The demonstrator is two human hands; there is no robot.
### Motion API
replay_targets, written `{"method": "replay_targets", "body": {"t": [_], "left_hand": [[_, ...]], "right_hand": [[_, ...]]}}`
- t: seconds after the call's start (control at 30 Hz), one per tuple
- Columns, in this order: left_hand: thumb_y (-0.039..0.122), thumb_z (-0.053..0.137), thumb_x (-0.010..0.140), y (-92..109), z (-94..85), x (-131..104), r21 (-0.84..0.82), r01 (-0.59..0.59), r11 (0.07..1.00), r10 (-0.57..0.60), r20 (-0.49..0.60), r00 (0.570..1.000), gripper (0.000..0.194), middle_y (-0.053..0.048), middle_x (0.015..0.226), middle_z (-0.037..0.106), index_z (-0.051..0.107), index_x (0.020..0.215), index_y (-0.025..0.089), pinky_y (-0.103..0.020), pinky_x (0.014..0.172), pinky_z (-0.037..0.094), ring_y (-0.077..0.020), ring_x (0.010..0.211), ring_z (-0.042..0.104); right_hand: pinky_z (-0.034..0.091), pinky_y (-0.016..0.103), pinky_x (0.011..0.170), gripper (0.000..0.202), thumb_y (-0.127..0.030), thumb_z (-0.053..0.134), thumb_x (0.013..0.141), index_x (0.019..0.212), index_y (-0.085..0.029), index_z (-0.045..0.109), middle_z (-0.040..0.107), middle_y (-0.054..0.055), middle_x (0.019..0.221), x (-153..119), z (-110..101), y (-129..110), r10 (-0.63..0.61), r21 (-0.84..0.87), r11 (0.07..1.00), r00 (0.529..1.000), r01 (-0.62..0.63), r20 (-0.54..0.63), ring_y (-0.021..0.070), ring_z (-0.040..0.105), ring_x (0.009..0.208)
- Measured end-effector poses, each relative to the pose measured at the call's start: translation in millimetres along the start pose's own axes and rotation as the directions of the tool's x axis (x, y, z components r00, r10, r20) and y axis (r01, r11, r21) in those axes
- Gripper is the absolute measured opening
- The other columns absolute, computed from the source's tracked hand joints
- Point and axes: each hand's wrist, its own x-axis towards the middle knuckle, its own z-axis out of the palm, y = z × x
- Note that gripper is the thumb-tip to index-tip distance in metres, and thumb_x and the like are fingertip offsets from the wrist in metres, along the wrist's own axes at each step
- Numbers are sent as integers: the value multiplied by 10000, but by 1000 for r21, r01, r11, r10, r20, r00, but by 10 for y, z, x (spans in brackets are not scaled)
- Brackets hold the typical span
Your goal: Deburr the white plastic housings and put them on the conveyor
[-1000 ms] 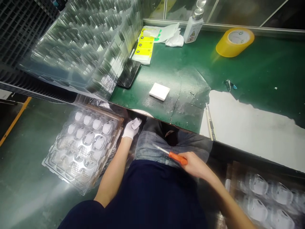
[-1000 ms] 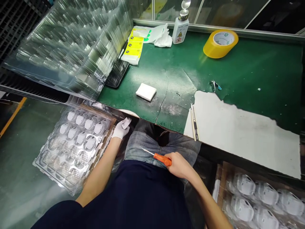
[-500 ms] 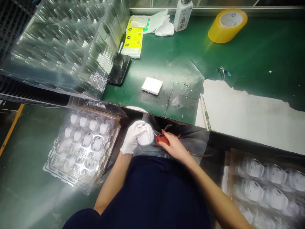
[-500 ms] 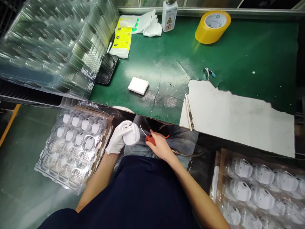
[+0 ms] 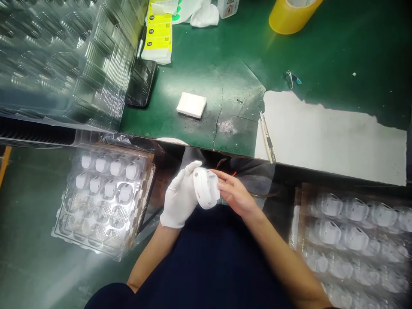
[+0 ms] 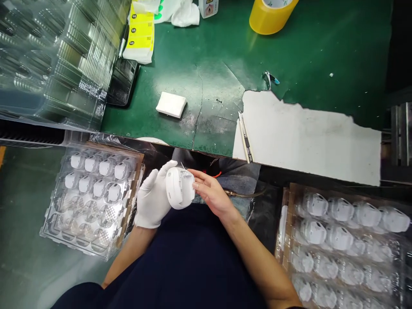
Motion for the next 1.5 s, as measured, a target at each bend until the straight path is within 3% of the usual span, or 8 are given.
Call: {"method": "replay_targets", "body": {"t": [0.17, 0.27, 0.37, 0.6, 0.77, 1.13, 1.3, 1.5], "left_hand": [[499, 811, 893, -47, 11, -70, 131, -79, 988, 73, 50, 996, 474, -52, 1146, 778, 761, 1282, 233, -439, 1120, 534, -270, 1144, 735], [355, 972, 742, -71, -13, -102, 348, -220, 911, 201, 90, 975, 625, -48, 1203, 790, 740, 1316, 267, -352, 1001, 571, -241, 1093, 746], [196, 1018, 646, -65, -23, -133, 493, -267, 828, 254, 95, 963, 703, -47, 1167, 798, 746, 1289, 276, -343, 961, 578, -243, 1059, 751], [263, 1016, 679, -22, -59, -121, 505, -280, 817, 280, 76, 957, 601, -56, 1096, 807, 771, 1228, 252, -353, 987, 570, -252, 1061, 749], [371, 979, 735, -42, -146, -15, 488, -295, 822, 300, 70, 951, 597, -98, 1273, 787, 758, 1273, 237, -382, 1053, 556, -300, 1204, 724], [418, 881, 867, -95, -218, 65, 498, -148, 855, 133, 66, 989, 448, -75, 1384, 752, 775, 1266, 245, -348, 1031, 578, -292, 1247, 715], [355, 890, 827, -102, -249, 88, 330, -44, 943, 36, 30, 999, 468, -79, 1413, 751, 783, 1264, 226, -344, 1117, 545, -291, 1333, 688], [305, 888, 803, -94, -262, 112, 150, 74, 986, -59, -103, 993, 504, -42, 1326, 787, 768, 1290, 256, -357, 1203, 504, -267, 1388, 663]], "right_hand": [[588, 321, 928, 573, -437, 946, 790, 1305, -241, 789, 818, 91, 1195, -38, 13, -6, -18, -3, 1000, 1000, 18, 21, 237, 755, 1075], [600, 349, 954, 631, -384, 969, 760, 1339, -250, 758, 802, 87, 1198, -56, 0, -20, -132, -38, 991, 991, 131, -17, 239, 744, 1071], [618, 348, 951, 672, -302, 990, 736, 1358, -275, 738, 785, 61, 1150, -99, -9, -42, -268, -86, 961, 962, 263, -57, 225, 739, 1052], [621, 356, 988, 639, -222, 951, 822, 1406, -352, 726, 765, 23, 1126, -282, 14, -90, -425, -180, 890, 905, 419, 4, 204, 723, 1085], [591, 398, 1029, 481, -389, 841, 959, 1428, -363, 732, 793, 52, 1181, -369, 50, -126, -452, -130, 882, 891, 452, 33, 241, 733, 1128], [588, 504, 1019, 612, -636, 802, 908, 1402, -286, 717, 814, 97, 1101, -384, 113, -171, -388, -157, 912, 921, 379, -28, 324, 753, 1084], [607, 445, 959, 537, -604, 782, 942, 1381, -297, 742, 813, 82, 1117, -327, 100, -184, -384, -137, 918, 920, 371, -77, 281, 754, 1035], [619, 391, 891, 481, -615, 736, 975, 1326, -290, 788, 804, 64, 1091, -216, 60, -125, -338, -200, 931, 929, 306, -152, 248, 743, 1006]]}}
